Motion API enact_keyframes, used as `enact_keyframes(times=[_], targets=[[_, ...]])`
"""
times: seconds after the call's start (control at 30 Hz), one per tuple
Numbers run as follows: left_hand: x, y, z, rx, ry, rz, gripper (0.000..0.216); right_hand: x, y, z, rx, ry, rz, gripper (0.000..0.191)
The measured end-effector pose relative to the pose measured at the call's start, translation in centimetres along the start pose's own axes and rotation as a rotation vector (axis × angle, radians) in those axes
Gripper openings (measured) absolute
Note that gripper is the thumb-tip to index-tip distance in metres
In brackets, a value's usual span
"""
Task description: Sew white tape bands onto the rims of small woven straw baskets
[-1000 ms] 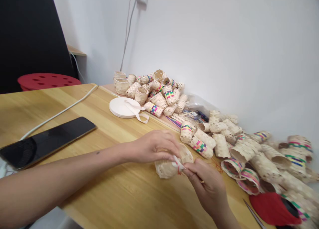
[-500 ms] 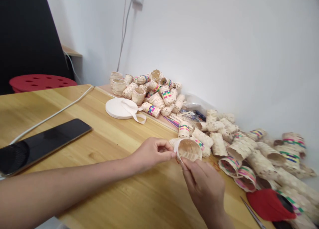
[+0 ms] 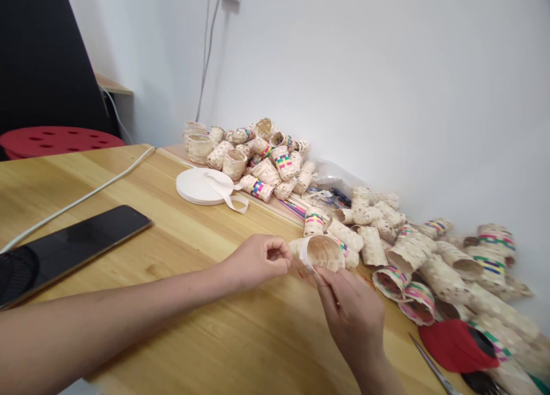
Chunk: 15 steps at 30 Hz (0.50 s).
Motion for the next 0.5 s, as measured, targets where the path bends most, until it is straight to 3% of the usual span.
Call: enact_keyframes(times=[0.07,0.2,0.27,0.4,0.5], targets=[[-0.5,-1.1,-0.1,0.095,-0.018,0.169,0.008,0.1,-0.5,0.0,0.026,0.014,0.047,0.011],[-2.2,-5.6,-1.8,0.499,-0.160,0.403,0.027,0.5,-0.6,0.3,0.080,0.083,0.220,0.013],[-1.7,-7.0,-2.5,0.638,-0.040,0.408,0.032,0.7,-0.3,0.4,0.075,0.120,0.304,0.014],[0.1,-6.7,-2.7,0.656,0.288,0.476,0.026,0.8,0.4,0.6,0.056,0.148,0.393,0.014],[0.5,-6.2,-2.5,0.661,0.346,0.525,0.017,1.0,0.6,0.6,0.060,0.174,0.423,0.014]])
Point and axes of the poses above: each hand's wrist, its own z-axis towards the middle knuckle, its own x-axis out of the palm, y = z × x, the point moved 8 cm from there along z, towards the middle knuckle, and after that the axes turned 3 degrees about -z, right-handed, at the moved point
